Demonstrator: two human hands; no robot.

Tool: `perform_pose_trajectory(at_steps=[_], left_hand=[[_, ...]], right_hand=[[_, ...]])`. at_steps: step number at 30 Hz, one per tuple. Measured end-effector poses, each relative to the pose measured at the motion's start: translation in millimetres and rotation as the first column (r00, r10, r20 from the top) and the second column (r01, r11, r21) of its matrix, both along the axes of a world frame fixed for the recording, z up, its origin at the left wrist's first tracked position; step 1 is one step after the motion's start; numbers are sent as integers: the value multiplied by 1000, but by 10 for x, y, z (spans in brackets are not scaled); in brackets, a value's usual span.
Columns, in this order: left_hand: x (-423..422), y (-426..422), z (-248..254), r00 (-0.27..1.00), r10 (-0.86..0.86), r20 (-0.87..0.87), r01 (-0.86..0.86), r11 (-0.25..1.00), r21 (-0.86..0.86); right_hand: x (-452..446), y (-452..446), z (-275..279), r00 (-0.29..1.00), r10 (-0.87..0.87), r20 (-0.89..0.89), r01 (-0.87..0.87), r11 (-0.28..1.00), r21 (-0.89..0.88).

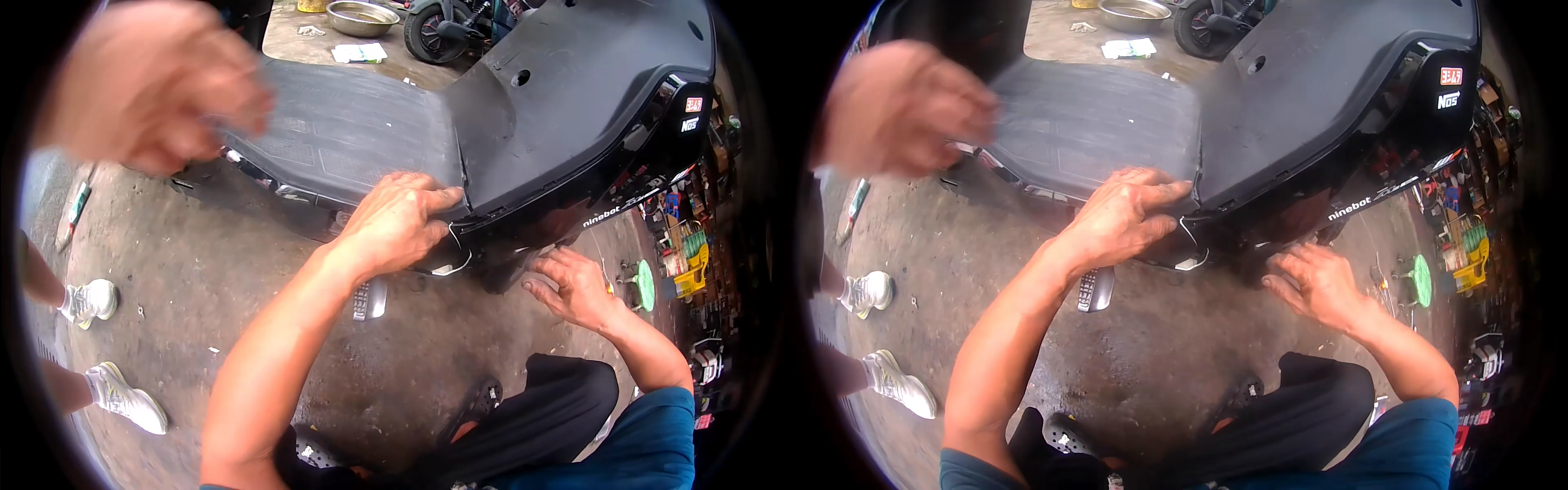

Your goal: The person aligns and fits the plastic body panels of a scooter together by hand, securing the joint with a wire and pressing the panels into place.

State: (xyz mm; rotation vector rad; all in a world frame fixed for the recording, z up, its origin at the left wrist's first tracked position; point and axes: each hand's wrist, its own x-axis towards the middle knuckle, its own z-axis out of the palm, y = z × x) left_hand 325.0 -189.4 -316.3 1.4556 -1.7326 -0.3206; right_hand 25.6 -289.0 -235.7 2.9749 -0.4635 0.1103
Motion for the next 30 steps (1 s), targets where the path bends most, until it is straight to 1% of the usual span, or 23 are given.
perform_pose_trajectory(at_steps=[2,3,4,5,7,8,9,11,14,17,18,21,22,25,26,29,30], left_hand=[[10,4,-8,1000,-15,-1,15,1000,8],[11,10,22,1000,-27,-2,27,1000,9],[11,33,52,999,-42,-22,42,999,-35],[16,36,48,999,-35,-8,35,999,-28],[14,31,35,1000,-29,11,29,1000,-8],[12,28,26,999,-29,15,29,1000,5],[19,32,22,999,-33,6,33,999,22],[22,45,22,1000,-31,1,31,999,30],[5,51,12,1000,-22,4,22,999,23],[23,34,24,999,-28,16,27,999,23],[23,24,6,999,-30,21,30,999,11],[23,10,0,999,-34,27,34,999,-4],[29,1,-16,999,-41,24,41,999,-2],[20,21,30,999,-38,15,37,999,33],[22,29,50,999,-34,14,33,998,47],[39,31,38,998,-50,29,49,998,31],[46,49,43,999,-31,19,30,999,43]], right_hand=[[-8,37,-28,991,-114,-72,119,989,82],[-20,31,-68,991,-116,-72,123,988,91],[-60,-3,-139,990,-123,-72,130,987,99],[-65,-15,-168,989,-131,-74,139,984,108],[-28,-8,-166,946,-288,-151,316,923,220],[-10,2,-170,911,-362,-198,406,873,271],[7,-10,-179,861,-449,-239,509,780,364],[22,-76,-240,731,-591,-341,672,534,514],[-84,-234,-461,797,-574,-189,544,544,639],[-77,-281,-598,767,-635,-89,450,434,780],[-63,-272,-594,766,-635,-101,441,405,801],[-2,-250,-546,770,-622,-139,480,422,769],[17,-217,-464,740,-634,-225,529,341,777],[-1,-214,-457,734,-639,-232,521,310,795],[11,-216,-439,758,-610,-232,547,400,735],[18,-37,-149,772,-578,-266,500,292,815],[86,177,-25,829,-557,51,266,472,841]])
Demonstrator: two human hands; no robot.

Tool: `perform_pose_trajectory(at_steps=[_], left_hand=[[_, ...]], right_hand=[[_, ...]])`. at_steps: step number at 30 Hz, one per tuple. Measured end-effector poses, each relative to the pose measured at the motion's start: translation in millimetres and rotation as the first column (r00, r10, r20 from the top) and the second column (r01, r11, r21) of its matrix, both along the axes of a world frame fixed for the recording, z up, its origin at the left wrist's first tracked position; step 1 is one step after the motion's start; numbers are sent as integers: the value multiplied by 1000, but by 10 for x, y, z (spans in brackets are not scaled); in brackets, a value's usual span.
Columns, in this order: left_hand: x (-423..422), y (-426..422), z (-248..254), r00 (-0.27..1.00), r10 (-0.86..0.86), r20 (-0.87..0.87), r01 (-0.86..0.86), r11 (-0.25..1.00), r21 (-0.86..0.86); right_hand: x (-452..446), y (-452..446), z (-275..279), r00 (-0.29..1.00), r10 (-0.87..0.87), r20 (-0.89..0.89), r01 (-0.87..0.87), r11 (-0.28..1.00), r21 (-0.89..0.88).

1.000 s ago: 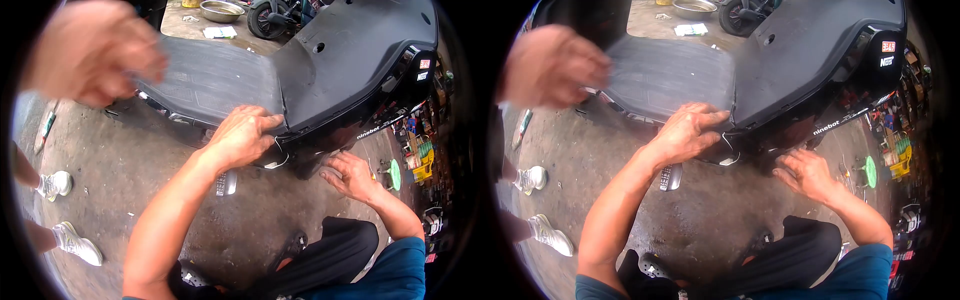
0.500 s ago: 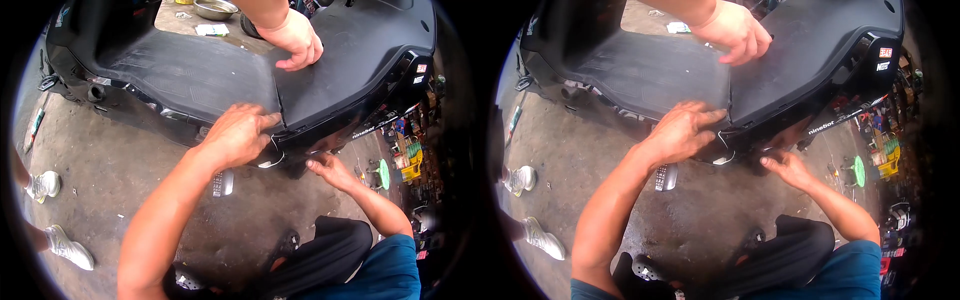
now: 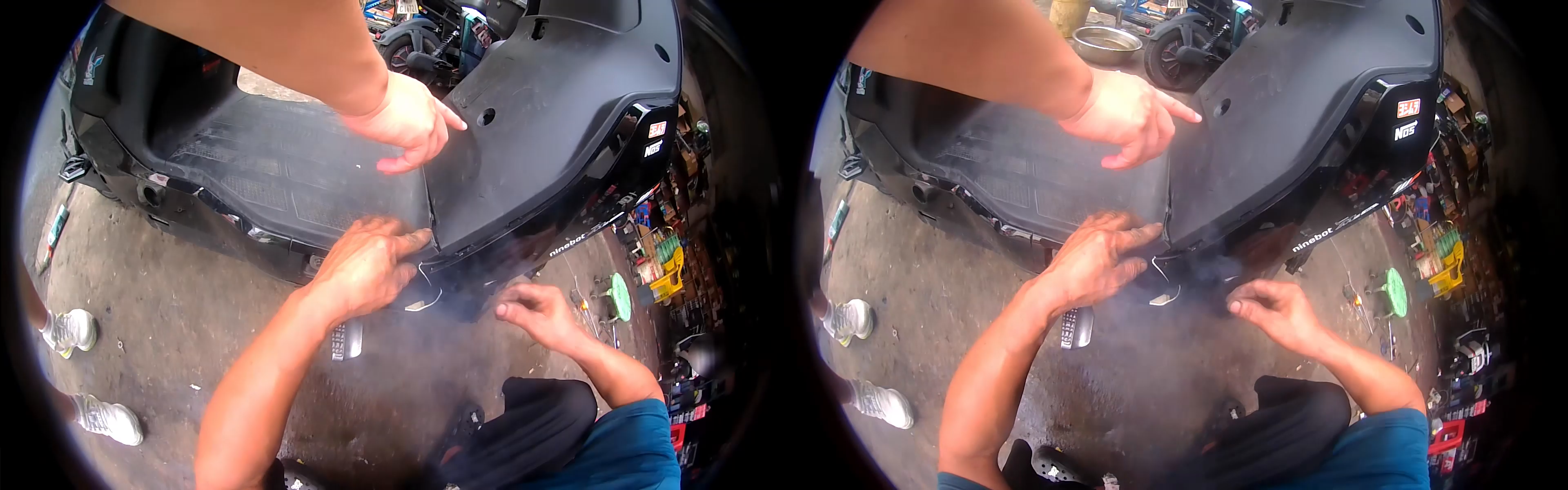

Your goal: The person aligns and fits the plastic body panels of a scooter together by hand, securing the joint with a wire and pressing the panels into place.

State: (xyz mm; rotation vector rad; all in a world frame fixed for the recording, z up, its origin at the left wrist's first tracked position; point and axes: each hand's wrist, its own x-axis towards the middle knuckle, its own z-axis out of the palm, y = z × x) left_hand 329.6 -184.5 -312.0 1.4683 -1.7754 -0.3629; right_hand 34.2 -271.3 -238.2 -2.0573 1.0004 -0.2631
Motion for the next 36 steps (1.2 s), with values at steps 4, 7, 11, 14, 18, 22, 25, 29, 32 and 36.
perform_pose_trajectory(at_steps=[4,7,11,14,18,22,25,29,32,36], left_hand=[[-35,1,38,1000,-3,-26,4,1000,16],[-32,4,75,999,-21,-46,23,999,32],[-47,21,75,999,7,-51,-5,999,43],[-56,35,111,998,28,-51,-25,998,58],[-126,92,298,994,70,-78,-59,989,137],[-114,38,221,992,56,-115,-39,989,146],[-59,43,183,991,24,-135,-12,995,95],[-45,25,112,995,17,-102,-9,997,76],[-39,12,96,997,16,-79,-10,997,78],[-20,-17,77,998,-5,-55,8,999,43]], right_hand=[[187,503,737,792,611,-15,-407,509,-758],[307,764,1023,600,797,-67,-592,386,-707],[466,916,1061,455,888,69,-577,353,-736],[429,871,993,418,906,69,-538,309,-784],[243,947,1064,468,881,71,-592,372,-715],[32,615,877,626,770,-126,-583,355,-731],[-208,185,352,854,459,-244,-500,596,-629],[-1146,-565,-593,649,100,-754,-473,829,-298],[-1340,-609,-822,132,125,-983,-434,899,56],[-1294,-763,-1087,200,380,-903,-523,821,230]])
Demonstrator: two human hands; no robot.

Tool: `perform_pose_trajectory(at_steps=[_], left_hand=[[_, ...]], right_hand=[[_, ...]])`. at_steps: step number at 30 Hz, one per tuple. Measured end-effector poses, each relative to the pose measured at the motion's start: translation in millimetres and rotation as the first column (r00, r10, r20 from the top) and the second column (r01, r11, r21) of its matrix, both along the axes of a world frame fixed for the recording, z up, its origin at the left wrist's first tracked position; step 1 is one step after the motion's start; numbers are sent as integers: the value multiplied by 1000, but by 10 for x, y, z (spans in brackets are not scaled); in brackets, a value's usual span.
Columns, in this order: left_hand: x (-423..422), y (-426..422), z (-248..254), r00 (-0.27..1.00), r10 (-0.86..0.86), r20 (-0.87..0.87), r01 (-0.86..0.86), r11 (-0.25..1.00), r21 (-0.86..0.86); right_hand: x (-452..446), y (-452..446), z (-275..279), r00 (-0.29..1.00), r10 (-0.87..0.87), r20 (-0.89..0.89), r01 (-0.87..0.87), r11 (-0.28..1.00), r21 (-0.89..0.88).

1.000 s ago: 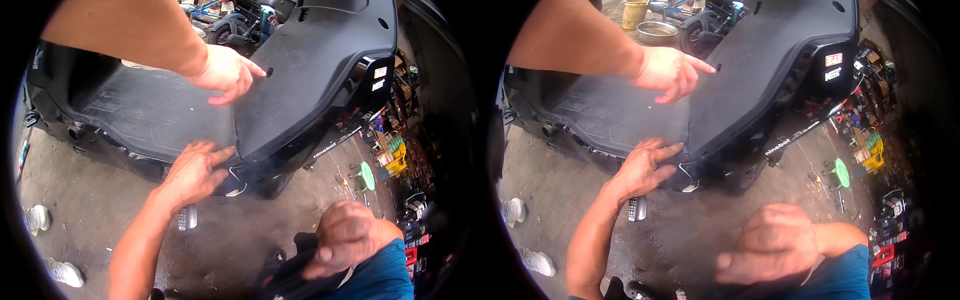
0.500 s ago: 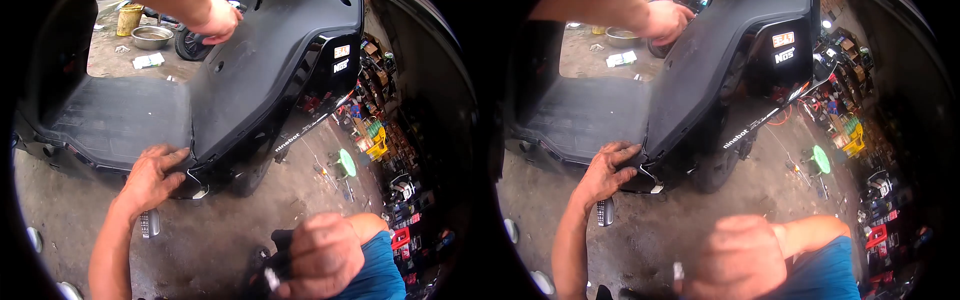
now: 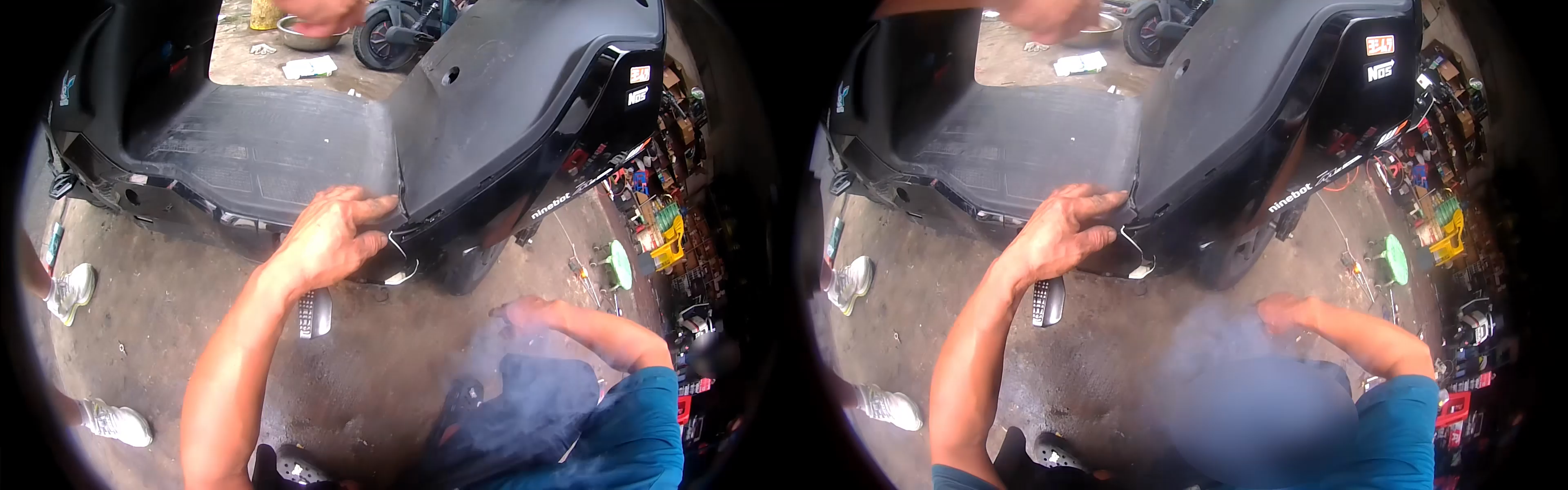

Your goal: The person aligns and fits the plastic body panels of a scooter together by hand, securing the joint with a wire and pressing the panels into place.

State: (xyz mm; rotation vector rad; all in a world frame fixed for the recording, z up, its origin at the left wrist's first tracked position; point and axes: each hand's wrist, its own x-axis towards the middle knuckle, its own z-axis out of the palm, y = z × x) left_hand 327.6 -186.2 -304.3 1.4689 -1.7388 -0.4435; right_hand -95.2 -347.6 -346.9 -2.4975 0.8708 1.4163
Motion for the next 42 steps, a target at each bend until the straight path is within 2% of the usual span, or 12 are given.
perform_pose_trajectory(at_steps=[4,7,12,16,19,22,25,28,31,35,38,42], left_hand=[[13,-17,19,995,-28,-99,32,999,42],[-11,5,59,995,1,-101,3,999,46],[1,-11,36,988,-10,-153,17,999,45],[0,-17,58,966,-18,-258,41,996,83],[-3,-40,38,966,3,-260,16,997,72],[-42,-3,58,932,98,-350,-53,989,135],[-82,-4,-72,941,232,-248,-251,967,-50],[0,-3,-146,916,400,13,-385,889,-250],[162,44,-191,869,479,122,-424,849,-315],[229,-27,-292,871,470,140,-423,865,-271],[114,9,-220,871,467,155,-420,870,-257],[-5,-29,-212,906,398,144,-357,901,-245]], right_hand=[[397,-147,-355,974,164,156,-185,974,131],[863,174,-438,951,289,107,-295,955,44],[1091,642,-815,936,276,220,-313,938,151],[1091,741,-1010,921,348,172,-382,893,237],[1213,788,-908,947,299,118,-320,914,250],[1240,727,-995,934,352,62,-356,907,227],[1162,662,-1149,907,360,218,-394,908,142],[1163,669,-1153,896,373,241,-412,902,133],[1260,740,-1041,921,351,170,-381,903,200],[1223,684,-925,943,322,85,-332,922,200],[1220,730,-935,927,326,186,-362,909,206],[1170,658,-886,936,307,174,-337,924,182]])
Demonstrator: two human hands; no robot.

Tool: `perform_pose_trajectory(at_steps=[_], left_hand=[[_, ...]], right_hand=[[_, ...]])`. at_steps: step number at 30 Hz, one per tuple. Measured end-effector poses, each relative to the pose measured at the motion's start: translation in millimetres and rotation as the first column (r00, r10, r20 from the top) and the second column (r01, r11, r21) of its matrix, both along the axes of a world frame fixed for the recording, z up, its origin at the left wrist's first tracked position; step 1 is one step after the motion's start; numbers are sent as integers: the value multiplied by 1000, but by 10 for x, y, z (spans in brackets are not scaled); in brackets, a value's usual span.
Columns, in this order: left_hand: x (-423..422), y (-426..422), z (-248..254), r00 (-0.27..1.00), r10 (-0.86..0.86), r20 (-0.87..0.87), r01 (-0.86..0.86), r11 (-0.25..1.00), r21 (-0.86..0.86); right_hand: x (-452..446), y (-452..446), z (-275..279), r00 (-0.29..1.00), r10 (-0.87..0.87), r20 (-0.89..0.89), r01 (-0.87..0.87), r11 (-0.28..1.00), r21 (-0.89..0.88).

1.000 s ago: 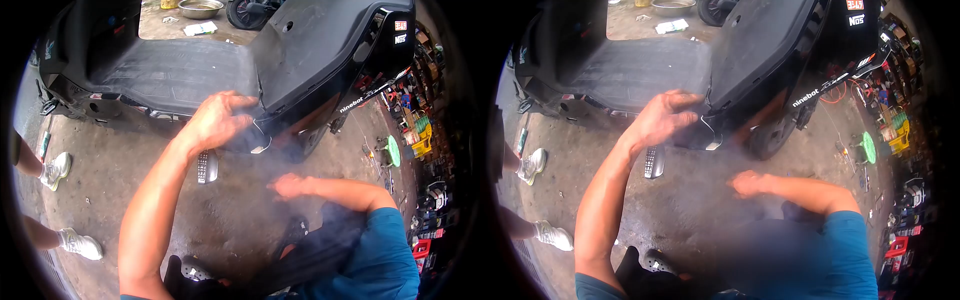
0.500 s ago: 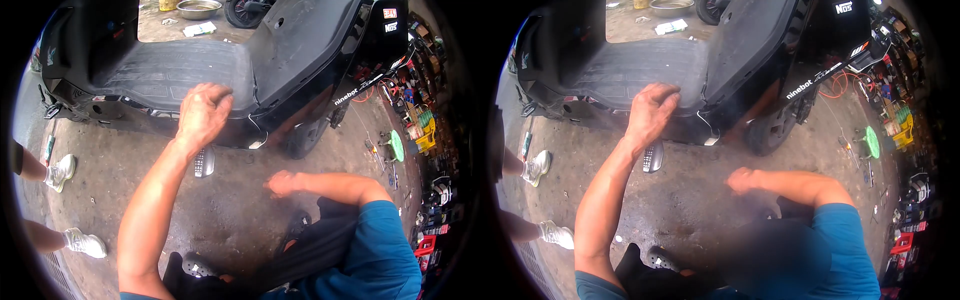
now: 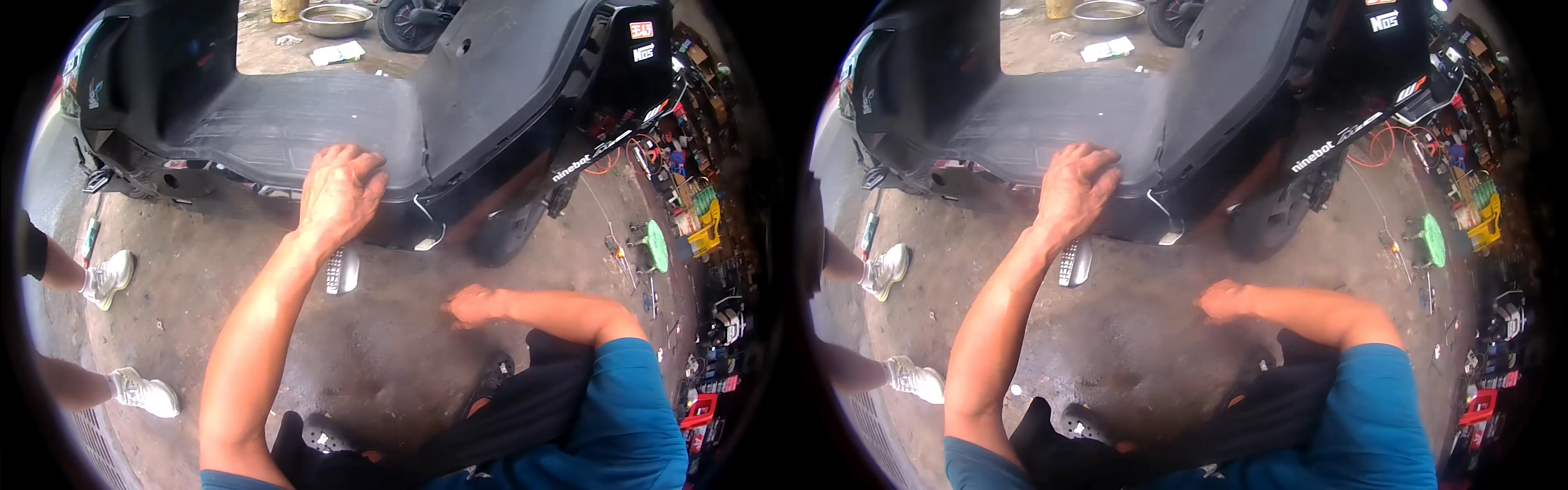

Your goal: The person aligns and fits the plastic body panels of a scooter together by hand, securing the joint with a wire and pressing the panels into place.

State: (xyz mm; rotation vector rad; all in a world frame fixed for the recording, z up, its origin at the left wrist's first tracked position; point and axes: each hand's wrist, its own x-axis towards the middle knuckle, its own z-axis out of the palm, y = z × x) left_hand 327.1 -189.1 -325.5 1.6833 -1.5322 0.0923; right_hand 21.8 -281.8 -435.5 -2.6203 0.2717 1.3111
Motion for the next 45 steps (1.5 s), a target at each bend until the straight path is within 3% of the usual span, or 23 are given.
perform_pose_trajectory(at_steps=[5,8,14,17,23,25,28,31,34,36,39,45], left_hand=[[-100,-38,26,993,-117,9,117,993,-5],[-103,-16,58,993,-114,11,114,992,52],[-128,-43,79,985,-175,0,175,983,60],[-130,-40,75,984,-179,13,178,983,46],[-124,-44,87,978,-208,3,208,978,12],[-127,-74,34,981,-191,25,190,982,13],[-133,-72,109,978,-208,25,208,978,0],[-119,7,70,979,-202,4,202,979,28],[-155,-85,120,979,-204,-1,204,979,16],[-149,-50,113,979,-204,-26,204,979,12],[-143,-47,104,979,-206,-7,206,978,-28],[-162,-20,124,981,-194,-28,195,981,15]], right_hand=[[18,5,-53,999,-3,-43,3,1000,1],[-23,6,-47,999,10,40,-9,1000,-2],[22,-77,131,997,-73,-34,72,997,-31],[-65,-106,45,998,-55,28,57,997,-43],[-126,-160,-194,993,-57,-103,53,998,-37],[-138,-148,-165,999,-5,44,5,1000,-19],[-117,-133,-113,997,-18,77,20,1000,-24],[-5,-119,-59,998,-51,-29,51,999,-5],[-86,-165,-260,1000,-6,15,6,1000,-7],[-139,-125,-246,991,-3,136,6,1000,-20],[-46,-105,-225,999,-33,33,32,999,18],[-82,-131,-271,995,-11,103,9,1000,25]])
